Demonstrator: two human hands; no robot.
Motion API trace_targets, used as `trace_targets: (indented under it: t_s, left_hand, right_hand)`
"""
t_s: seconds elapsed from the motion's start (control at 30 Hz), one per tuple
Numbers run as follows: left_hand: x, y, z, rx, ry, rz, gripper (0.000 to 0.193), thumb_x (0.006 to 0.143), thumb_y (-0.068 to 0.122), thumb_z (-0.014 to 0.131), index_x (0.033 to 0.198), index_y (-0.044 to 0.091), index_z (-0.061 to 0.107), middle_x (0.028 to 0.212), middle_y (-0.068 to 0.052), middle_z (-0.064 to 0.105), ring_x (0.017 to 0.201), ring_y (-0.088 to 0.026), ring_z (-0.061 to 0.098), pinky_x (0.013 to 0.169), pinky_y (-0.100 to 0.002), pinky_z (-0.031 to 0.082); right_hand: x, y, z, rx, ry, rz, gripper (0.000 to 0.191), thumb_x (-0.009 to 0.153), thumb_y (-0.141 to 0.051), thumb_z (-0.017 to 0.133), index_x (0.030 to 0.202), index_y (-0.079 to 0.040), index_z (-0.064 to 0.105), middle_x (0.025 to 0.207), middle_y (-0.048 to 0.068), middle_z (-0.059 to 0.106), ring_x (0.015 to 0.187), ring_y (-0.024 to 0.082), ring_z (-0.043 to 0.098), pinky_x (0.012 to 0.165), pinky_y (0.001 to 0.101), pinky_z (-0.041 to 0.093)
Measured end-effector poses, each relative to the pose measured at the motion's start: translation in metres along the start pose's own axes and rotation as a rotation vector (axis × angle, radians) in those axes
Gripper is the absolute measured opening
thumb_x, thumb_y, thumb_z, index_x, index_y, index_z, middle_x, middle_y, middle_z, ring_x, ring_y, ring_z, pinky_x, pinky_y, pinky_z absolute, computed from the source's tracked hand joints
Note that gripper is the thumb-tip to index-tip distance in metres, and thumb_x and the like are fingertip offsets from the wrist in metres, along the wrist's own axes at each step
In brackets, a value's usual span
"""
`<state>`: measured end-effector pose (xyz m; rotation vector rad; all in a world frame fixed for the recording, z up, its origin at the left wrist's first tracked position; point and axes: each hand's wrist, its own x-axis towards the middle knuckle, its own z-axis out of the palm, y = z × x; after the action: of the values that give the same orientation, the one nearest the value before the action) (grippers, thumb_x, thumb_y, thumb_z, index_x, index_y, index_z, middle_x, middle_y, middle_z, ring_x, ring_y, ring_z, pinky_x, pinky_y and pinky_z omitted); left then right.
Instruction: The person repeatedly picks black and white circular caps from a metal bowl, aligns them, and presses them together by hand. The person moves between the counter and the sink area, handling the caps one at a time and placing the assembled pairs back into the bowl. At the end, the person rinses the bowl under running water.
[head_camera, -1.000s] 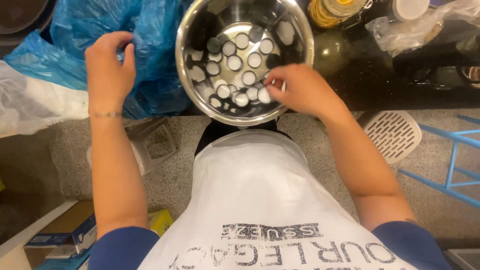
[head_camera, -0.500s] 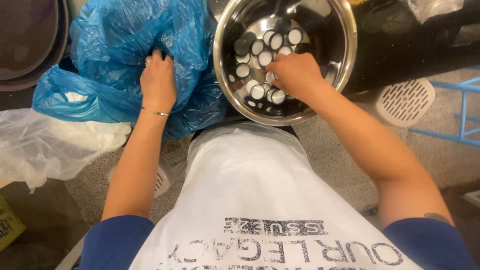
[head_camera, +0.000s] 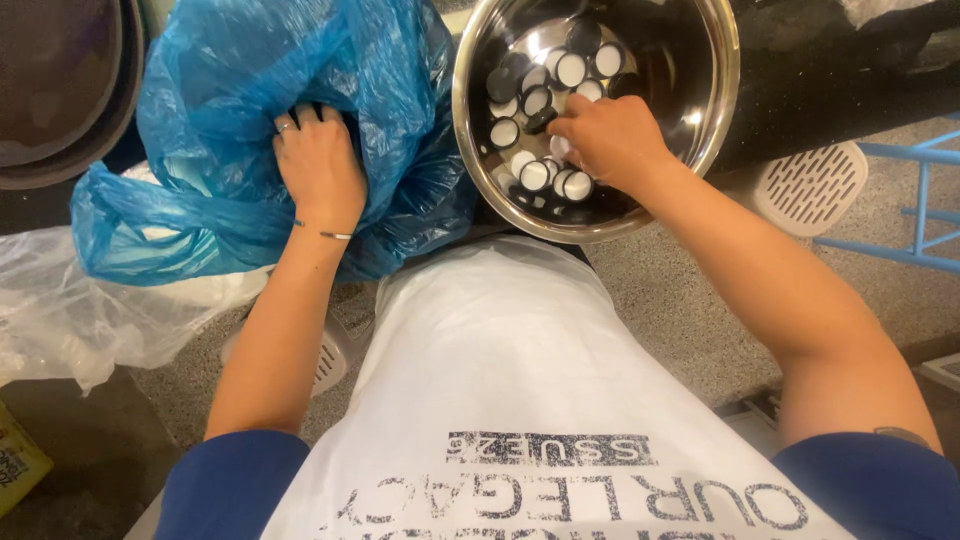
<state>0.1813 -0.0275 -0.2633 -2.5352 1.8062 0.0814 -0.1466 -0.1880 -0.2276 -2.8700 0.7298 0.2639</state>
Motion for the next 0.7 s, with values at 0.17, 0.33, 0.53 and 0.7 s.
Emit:
trace_targets:
  t_s: [0.17, 0.33, 0.53, 0.7]
  left_hand:
    - [0.001, -0.003, 0.006, -0.1, -0.01, 0.0, 0.036, 0.083, -0.001, 0.067, 0.119, -0.001, 0.064, 0.119, -0.021, 0.062, 0.102, -0.041, 0.065, 0.08, -0.045, 0.057]
    - [0.0, -0.008, -0.005, -0.192, -0.01, 0.105, 0.031, 0.086, -0.003, 0.065, 0.117, 0.001, 0.063, 0.119, -0.021, 0.064, 0.099, -0.043, 0.066, 0.079, -0.048, 0.056]
    - [0.001, 0.002, -0.022, -0.406, 0.026, 0.084, 0.024, 0.091, -0.005, 0.062, 0.114, 0.002, 0.066, 0.091, -0.023, 0.071, 0.082, -0.044, 0.067, 0.073, -0.051, 0.053]
    - [-0.004, 0.004, -0.049, -0.734, 0.209, 0.118, 0.016, 0.096, 0.001, 0.073, 0.112, -0.001, 0.07, 0.095, -0.022, 0.071, 0.082, -0.033, 0.074, 0.072, -0.04, 0.057]
  right_hand:
    - [0.005, 0.01, -0.001, 0.095, -0.095, 0.049, 0.034, 0.078, -0.025, 0.083, 0.108, -0.014, 0.073, 0.105, 0.005, 0.068, 0.083, 0.028, 0.07, 0.065, 0.0405, 0.053]
    - [0.001, 0.022, -0.007, 0.293, -0.045, 0.045, 0.02, 0.083, -0.026, 0.084, 0.093, -0.013, 0.072, 0.105, 0.004, 0.067, 0.081, 0.027, 0.068, 0.066, 0.0403, 0.052]
    - [-0.009, 0.038, -0.038, 0.758, 0.202, 0.213, 0.021, 0.092, -0.023, 0.088, 0.095, -0.007, 0.075, 0.086, 0.004, 0.069, 0.069, 0.016, 0.062, 0.061, 0.0297, 0.047]
    - [-0.025, 0.017, -0.056, 1.268, 0.258, 0.495, 0.017, 0.093, -0.014, 0.079, 0.101, 0.001, 0.074, 0.079, 0.007, 0.072, 0.058, 0.012, 0.061, 0.05, 0.0262, 0.045]
